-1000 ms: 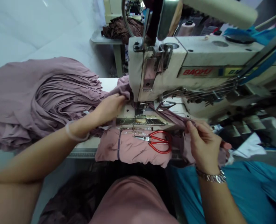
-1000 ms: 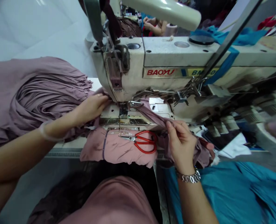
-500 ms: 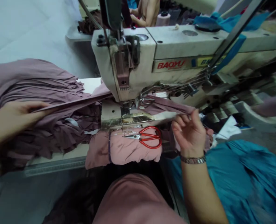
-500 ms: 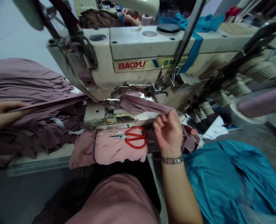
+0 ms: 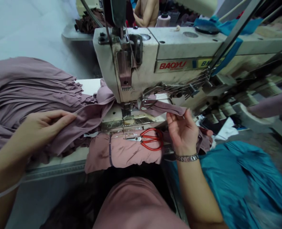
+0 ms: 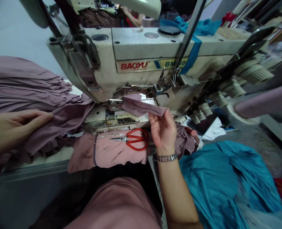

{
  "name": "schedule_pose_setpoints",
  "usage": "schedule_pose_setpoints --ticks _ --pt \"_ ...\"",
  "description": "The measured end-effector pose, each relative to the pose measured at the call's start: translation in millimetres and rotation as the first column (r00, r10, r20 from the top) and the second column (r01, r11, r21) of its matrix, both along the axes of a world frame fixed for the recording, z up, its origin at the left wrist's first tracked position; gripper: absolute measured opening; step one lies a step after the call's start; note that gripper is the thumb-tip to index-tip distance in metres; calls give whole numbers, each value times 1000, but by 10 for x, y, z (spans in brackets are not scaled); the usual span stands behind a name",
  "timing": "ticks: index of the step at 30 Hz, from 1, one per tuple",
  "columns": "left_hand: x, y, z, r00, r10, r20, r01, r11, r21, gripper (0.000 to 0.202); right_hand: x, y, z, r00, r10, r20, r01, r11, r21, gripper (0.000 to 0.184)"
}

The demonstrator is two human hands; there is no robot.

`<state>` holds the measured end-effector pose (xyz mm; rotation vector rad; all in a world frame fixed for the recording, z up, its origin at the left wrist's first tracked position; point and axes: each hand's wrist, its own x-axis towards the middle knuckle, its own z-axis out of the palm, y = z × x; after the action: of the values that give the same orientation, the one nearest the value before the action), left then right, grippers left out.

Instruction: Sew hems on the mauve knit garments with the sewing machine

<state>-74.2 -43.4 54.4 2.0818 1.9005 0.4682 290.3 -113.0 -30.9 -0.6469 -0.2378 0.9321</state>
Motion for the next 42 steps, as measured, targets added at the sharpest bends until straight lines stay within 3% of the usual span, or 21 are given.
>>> schedule_pose_setpoints --ticks 2,4,7,9,14,16,18,20,21,22,23,24,25,26,27,29,31,35,38,42 --pt "82 -6 -14 989 -42 145 50 997 -50 46 -59 19 1 999 0 37 0 1000 7 17" --pt "176 28 -56 962 -150 226 171 982 -75 37 -109 38 6 991 -69 115 65 997 38 18" --pt "352 110 -115 920 -315 232 342 936 -84 31 -143 65 14 968 -161 194 148 986 79 14" --pt "438 155 -127 916 -348 201 363 931 -46 31 -123 78 5 972 -150 179 141 988 65 12" --pt "274 201 -90 984 -174 28 173 984 46 34 40 76 -49 989 6 150 0 999 -40 31" --pt "96 210 -62 996 -31 -83 42 990 132 35 51 56 -51 969 -50 244 66 996 -59 28" --pt "-40 208 -13 984 110 -140 -73 967 242 36 -47 24 -32 920 -183 346 212 976 -46 19" --pt "-51 183 42 979 181 -97 -143 941 306 38 -254 -9 -2 804 -236 546 294 956 -21 18" --pt "1 161 56 988 146 -42 -128 950 286 38 -380 -21 14 697 -193 690 263 965 5 17" --pt "87 136 49 998 51 23 -55 972 230 37 -501 -27 28 515 -115 850 163 986 34 15" --pt "198 110 15 990 -107 87 94 985 144 36 -604 -25 39 267 -50 962 9 999 49 14" --pt "320 87 -51 941 -301 158 293 954 69 36 -674 -13 46 1 -31 1000 -149 988 31 15" --pt "440 70 -145 837 -508 204 518 856 10 38 -702 10 48 -208 -56 977 -280 960 -5 20" --pt "545 61 -262 713 -678 180 685 728 30 44 -684 41 44 -350 -95 932 -358 933 -39 29" --pt "627 59 -389 633 -768 100 758 641 125 48 -625 80 37 -439 -126 890 -387 920 -60 40" --pt "712 71 -627 614 -777 -139 775 560 293 46 -423 164 16 -530 -149 835 -366 928 -66 55" --pt "714 79 -779 649 -690 -321 752 516 409 38 -205 231 1 -617 -201 761 -350 936 -36 50" --pt "688 21 -803 639 -591 -493 767 441 465 29 -51 251 9 -766 -291 573 -346 938 14 47" --pt "736 -63 -755 650 -537 -537 760 473 446 28 -174 202 44 -824 -285 490 -323 946 8 49" --pt "817 -147 -748 698 -500 -513 715 538 447 27 -335 141 77 -842 -259 474 -272 961 43 47"
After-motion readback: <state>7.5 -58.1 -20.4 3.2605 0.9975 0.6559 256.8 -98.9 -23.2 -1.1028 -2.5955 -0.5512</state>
